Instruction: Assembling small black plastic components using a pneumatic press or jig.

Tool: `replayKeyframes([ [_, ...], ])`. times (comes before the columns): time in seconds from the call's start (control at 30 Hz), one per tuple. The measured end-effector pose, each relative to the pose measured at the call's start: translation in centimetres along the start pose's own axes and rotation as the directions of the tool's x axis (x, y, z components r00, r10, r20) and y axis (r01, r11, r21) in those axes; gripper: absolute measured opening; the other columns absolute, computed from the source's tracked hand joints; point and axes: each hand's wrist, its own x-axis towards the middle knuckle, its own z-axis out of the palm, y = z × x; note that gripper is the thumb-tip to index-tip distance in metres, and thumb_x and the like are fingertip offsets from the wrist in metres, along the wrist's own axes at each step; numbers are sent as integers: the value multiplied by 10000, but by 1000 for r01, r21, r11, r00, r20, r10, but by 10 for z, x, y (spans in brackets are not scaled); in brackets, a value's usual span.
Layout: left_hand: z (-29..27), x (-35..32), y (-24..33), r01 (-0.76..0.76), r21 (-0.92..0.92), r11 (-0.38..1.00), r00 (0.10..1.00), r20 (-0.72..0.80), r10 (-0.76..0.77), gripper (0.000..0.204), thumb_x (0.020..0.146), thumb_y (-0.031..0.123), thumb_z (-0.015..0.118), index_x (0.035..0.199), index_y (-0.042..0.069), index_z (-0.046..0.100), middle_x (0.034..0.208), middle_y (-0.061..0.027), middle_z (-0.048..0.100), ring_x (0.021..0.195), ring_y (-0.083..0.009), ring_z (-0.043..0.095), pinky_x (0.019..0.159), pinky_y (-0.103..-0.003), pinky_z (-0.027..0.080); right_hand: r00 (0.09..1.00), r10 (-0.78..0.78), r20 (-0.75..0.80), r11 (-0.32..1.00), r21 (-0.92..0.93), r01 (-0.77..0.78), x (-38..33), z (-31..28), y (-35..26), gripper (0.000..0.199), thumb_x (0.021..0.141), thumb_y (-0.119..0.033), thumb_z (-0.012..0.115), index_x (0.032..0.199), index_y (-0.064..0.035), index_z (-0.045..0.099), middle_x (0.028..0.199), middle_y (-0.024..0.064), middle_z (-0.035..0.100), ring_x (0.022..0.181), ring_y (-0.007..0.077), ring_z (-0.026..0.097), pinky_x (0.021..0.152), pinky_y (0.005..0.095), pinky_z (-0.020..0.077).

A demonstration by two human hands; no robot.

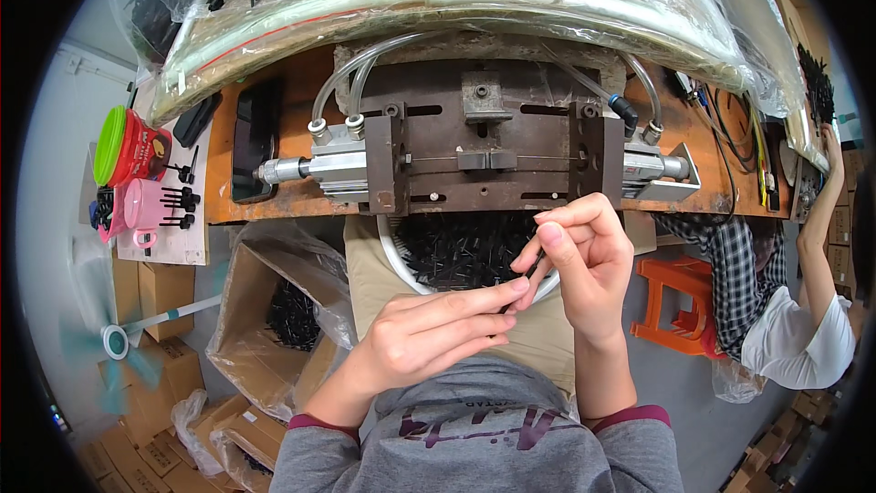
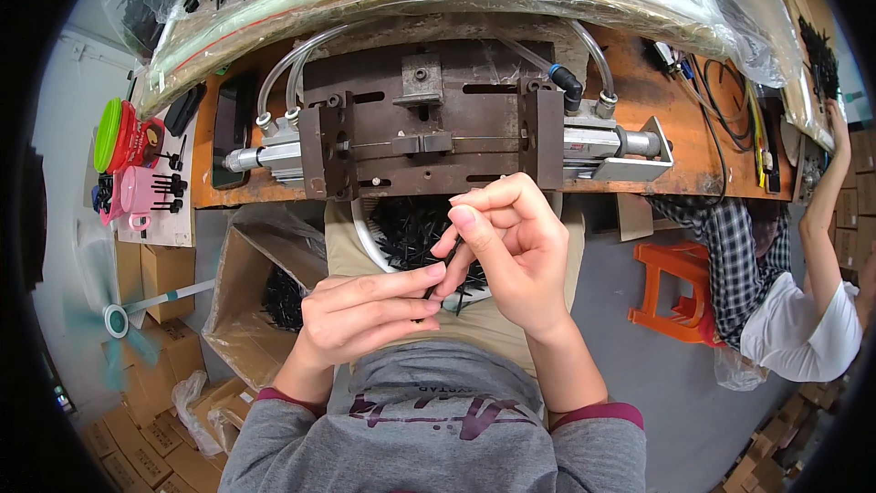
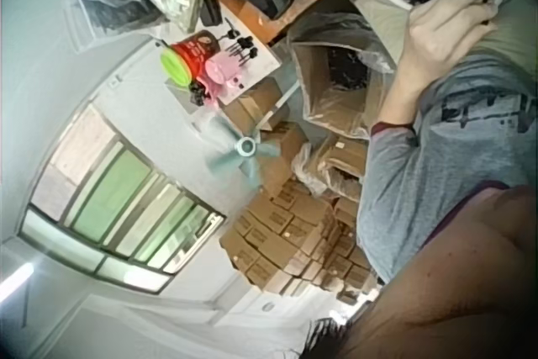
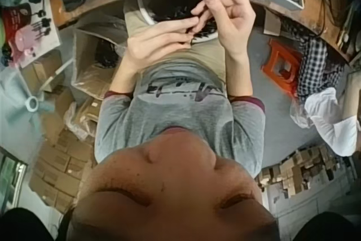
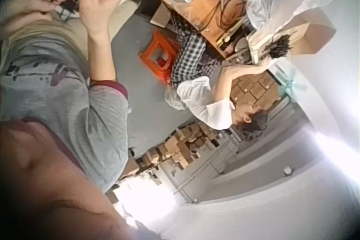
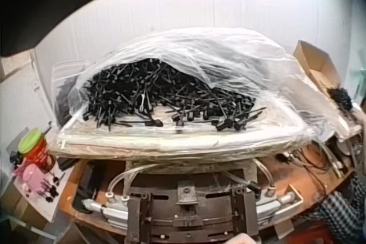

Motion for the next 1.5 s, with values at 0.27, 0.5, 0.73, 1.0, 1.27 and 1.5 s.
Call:
replayKeyframes([
  [0.27, 0, 0, 1, 24, -22, 999, 1000, -4, -24, 260, 650, 89, 826, 891, 14, 762, 1091, -142, 714, 820, -193, 726, 666, -267, 602, 999, -47, -5, 998, -39, 47, -3, 1, 0, 92, 974, 0, 528, 1031, 62, 492, 777, 182, 657, 541, 201, 670, 456, 253, 540],
  [0.5, 1, 0, 0, 43, -45, 998, 999, 11, -42, 260, 651, 83, 825, 893, 12, 760, 1100, -139, 712, 825, -197, 726, 670, -271, 599, 998, -59, -8, 997, -56, 58, -3, 1, 2, 93, 972, 4, 531, 1036, 59, 493, 775, 178, 658, 536, 199, 669, 451, 248, 537],
  [0.73, 2, -1, -1, 34, -30, 999, 999, 1, -34, 247, 656, 88, 830, 881, 16, 755, 1100, -141, 711, 835, -197, 725, 676, -274, 598, 998, -67, -6, 996, -52, 66, -2, 2, 2, 84, 969, 15, 527, 1033, 61, 496, 777, 171, 657, 538, 197, 670, 453, 244, 538],
  [1.0, 2, -1, -1, 30, -71, 997, 1000, -5, -30, 203, 711, 50, 786, 895, -8, 724, 1163, -143, 683, 837, -213, 714, 691, -294, 597, 999, -48, 4, 998, -38, 48, -1, 2, 1, 87, 962, 26, 536, 1033, 60, 498, 783, 177, 660, 537, 195, 671, 457, 234, 528],
  [1.27, 0, 1, 3, 63, -69, 996, 998, -6, -64, 250, 657, 79, 834, 878, 2, 744, 1118, -143, 704, 849, -194, 718, 687, -280, 597, 997, -76, 20, 996, -39, 77, 1, 2, 3, 75, 957, 30, 540, 1021, 56, 509, 770, 178, 663, 526, 184, 666, 454, 228, 520],
  [1.5, 6, 2, 6, 76, -61, 995, 996, -33, -78, 240, 663, 62, 831, 875, -5, 740, 1121, -156, 699, 877, -209, 718, 718, -293, 606, 995, -98, -7, 995, -2, 98, 1, 0, 6, 72, 951, 41, 541, 1016, 53, 511, 769, 179, 664, 518, 181, 663, 452, 224, 519],
])
